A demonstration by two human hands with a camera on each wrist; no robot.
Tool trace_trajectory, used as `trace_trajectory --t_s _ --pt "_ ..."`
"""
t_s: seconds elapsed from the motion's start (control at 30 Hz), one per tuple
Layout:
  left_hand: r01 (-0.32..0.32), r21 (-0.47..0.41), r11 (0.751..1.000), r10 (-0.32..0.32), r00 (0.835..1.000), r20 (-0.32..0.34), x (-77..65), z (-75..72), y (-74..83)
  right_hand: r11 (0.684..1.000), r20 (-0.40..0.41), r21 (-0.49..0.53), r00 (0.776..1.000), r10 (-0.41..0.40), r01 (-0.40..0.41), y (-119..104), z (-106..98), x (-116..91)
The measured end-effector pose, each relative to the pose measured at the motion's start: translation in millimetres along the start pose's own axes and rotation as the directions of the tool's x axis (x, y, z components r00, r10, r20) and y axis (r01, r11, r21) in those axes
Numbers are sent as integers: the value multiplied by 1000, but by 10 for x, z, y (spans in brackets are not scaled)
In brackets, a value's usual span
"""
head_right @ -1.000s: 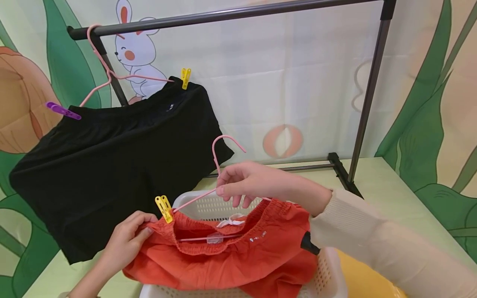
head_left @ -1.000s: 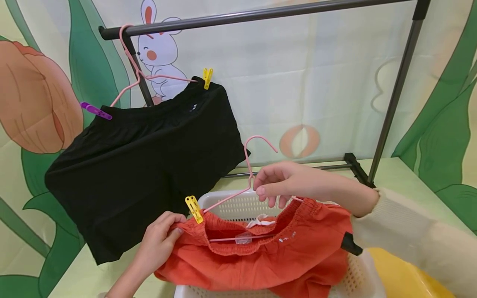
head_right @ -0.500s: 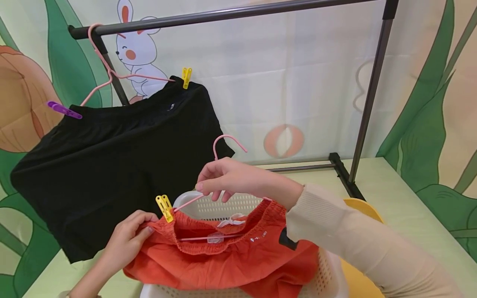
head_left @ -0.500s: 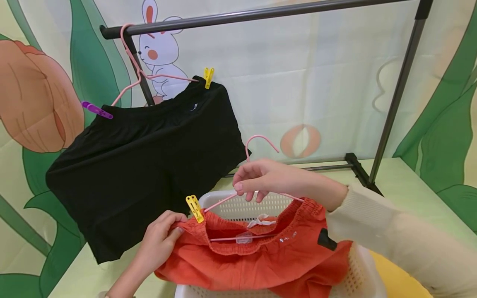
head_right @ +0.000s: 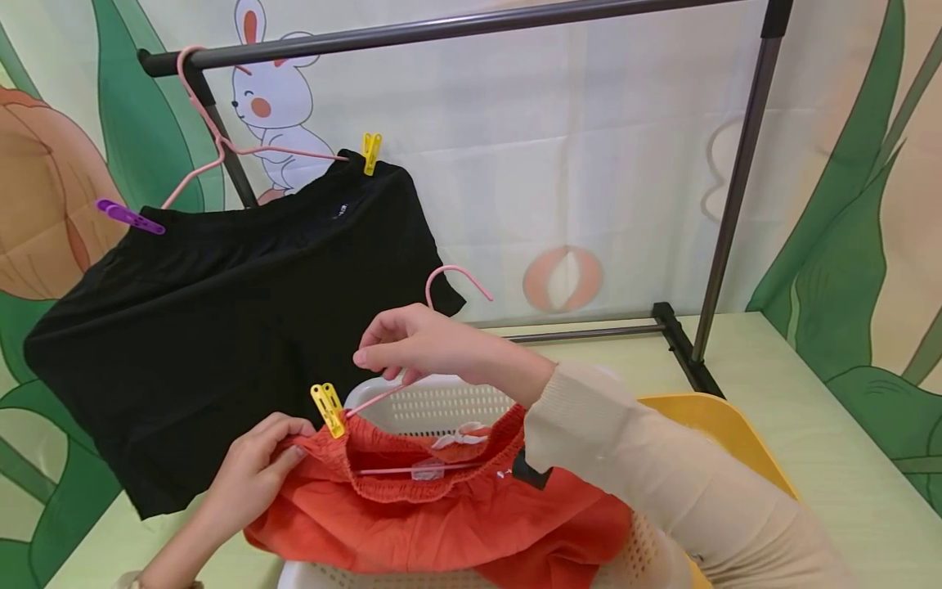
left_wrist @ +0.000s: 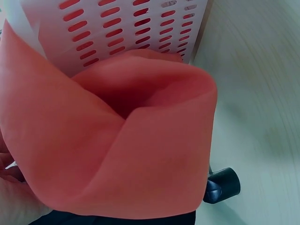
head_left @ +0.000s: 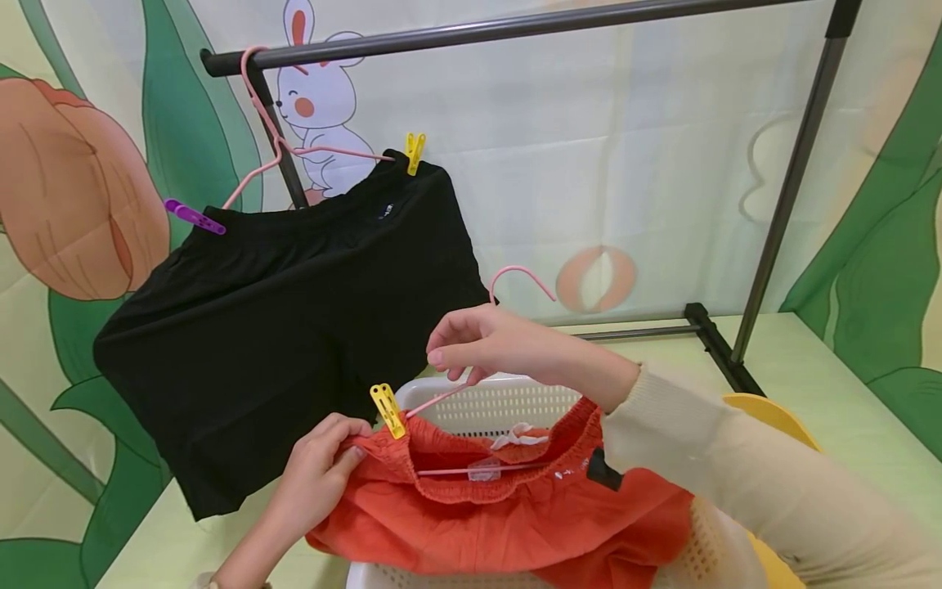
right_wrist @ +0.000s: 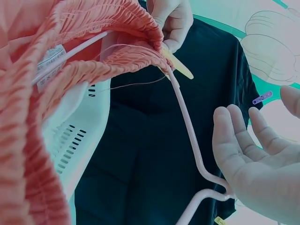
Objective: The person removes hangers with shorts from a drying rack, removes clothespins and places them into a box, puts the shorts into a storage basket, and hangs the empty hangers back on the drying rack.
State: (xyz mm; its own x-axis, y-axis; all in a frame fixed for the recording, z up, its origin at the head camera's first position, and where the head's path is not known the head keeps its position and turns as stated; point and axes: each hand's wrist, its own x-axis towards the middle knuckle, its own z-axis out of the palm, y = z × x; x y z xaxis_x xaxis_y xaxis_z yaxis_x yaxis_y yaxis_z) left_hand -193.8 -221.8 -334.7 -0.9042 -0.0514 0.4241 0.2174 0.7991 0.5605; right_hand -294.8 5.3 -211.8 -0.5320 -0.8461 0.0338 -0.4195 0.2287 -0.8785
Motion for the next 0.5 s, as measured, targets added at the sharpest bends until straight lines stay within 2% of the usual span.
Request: trace_trajectory --t_s 0.3,0.5 --pt "-13 8 1000 13 1000 -6 1 -5 11 998 -2 -54 1000 -11 11 -10 106 162" --pt "-14 18 1000 14 1000 -9 4 -2 4 995 -5 -102 1000 20 -21 -8 175 267"
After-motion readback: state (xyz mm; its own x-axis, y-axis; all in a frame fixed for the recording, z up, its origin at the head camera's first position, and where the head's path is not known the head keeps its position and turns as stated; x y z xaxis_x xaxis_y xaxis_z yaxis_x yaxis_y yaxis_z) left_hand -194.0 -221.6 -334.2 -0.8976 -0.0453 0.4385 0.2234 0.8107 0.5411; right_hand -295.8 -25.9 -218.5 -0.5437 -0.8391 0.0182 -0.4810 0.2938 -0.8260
